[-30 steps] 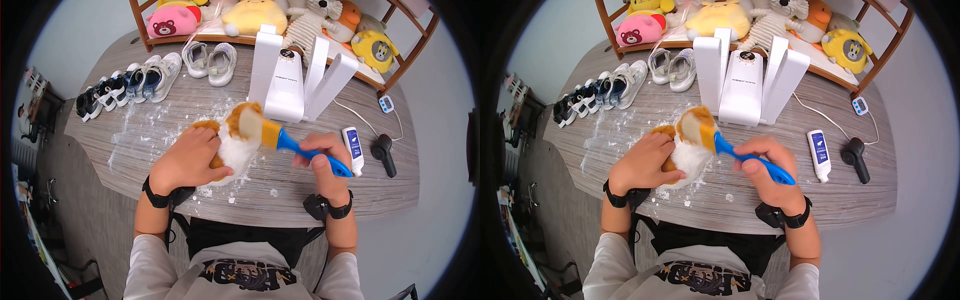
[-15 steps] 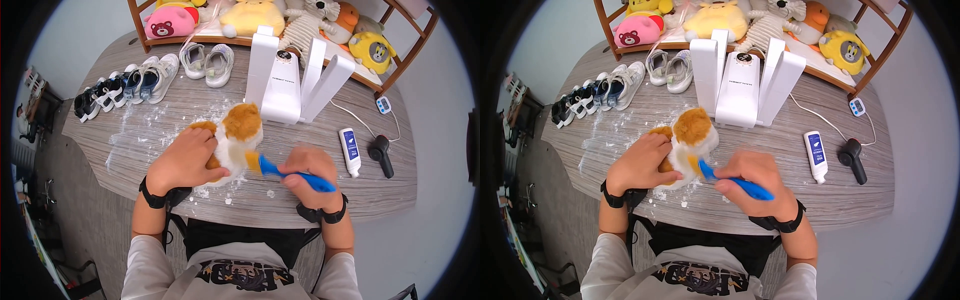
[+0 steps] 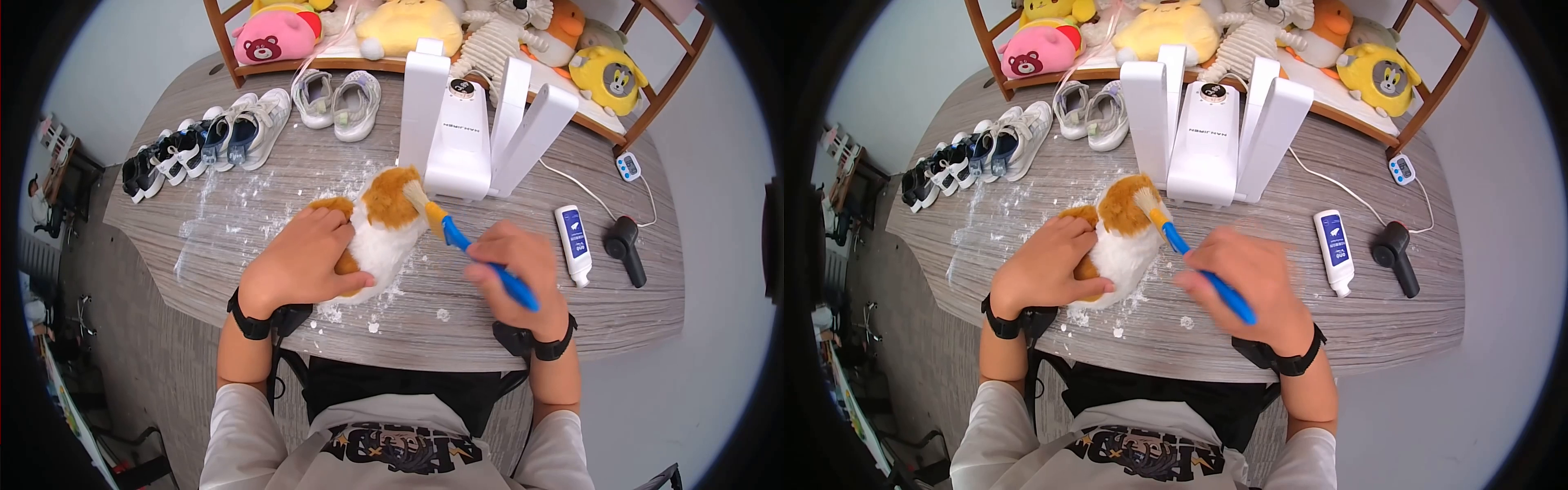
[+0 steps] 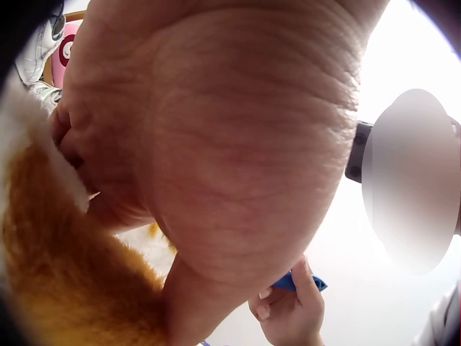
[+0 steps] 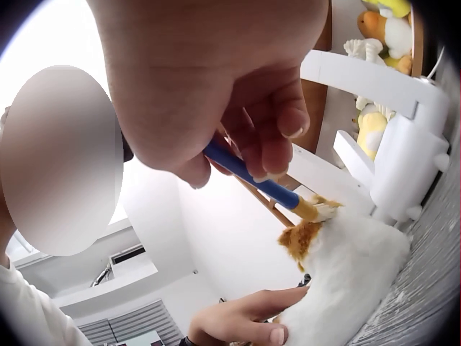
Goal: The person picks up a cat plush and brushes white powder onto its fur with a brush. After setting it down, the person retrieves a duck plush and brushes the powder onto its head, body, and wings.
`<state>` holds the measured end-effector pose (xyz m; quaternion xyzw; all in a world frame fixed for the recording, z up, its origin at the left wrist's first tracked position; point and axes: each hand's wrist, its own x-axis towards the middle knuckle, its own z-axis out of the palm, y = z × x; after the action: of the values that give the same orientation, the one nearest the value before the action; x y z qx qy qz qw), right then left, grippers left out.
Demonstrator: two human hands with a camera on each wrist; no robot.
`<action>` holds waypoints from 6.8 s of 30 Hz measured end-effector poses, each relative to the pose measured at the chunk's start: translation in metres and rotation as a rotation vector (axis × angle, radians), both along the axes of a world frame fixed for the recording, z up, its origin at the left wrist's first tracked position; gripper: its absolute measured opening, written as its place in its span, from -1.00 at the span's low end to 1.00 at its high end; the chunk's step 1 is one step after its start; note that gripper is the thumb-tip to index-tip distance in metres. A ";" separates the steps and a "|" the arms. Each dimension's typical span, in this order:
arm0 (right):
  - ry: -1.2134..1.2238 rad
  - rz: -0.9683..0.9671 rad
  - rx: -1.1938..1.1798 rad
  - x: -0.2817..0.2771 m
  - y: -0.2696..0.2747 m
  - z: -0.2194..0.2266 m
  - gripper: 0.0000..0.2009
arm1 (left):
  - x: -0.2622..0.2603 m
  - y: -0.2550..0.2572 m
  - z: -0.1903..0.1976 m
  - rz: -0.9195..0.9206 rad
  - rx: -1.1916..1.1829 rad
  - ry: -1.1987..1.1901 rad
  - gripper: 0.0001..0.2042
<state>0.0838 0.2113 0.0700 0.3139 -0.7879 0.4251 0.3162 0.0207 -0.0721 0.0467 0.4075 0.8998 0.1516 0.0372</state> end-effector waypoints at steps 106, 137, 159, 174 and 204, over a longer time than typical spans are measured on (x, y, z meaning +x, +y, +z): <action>-0.679 -0.160 -0.639 -0.017 0.000 -0.011 -0.74 | 0.002 0.002 0.002 0.021 -0.002 0.027 -0.44; -0.754 -0.143 -0.522 -0.016 0.014 -0.013 -0.70 | 0.004 0.004 0.002 0.002 0.034 0.059 -0.41; -0.668 -0.207 -0.378 -0.022 0.017 -0.025 -0.75 | 0.022 0.008 0.019 0.045 0.030 -0.280 -0.50; -0.843 -0.037 -0.419 -0.018 -0.001 -0.030 -0.78 | -0.012 -0.004 0.018 0.057 0.588 -0.102 -0.44; -0.728 -0.006 -0.529 -0.011 0.004 -0.015 -0.82 | -0.011 -0.004 0.015 0.101 0.555 -0.250 -0.40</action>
<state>0.0726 0.2151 0.0548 0.0498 -0.7131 0.6936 0.0889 0.0096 -0.0761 0.0614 0.3348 0.8316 0.4423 0.0274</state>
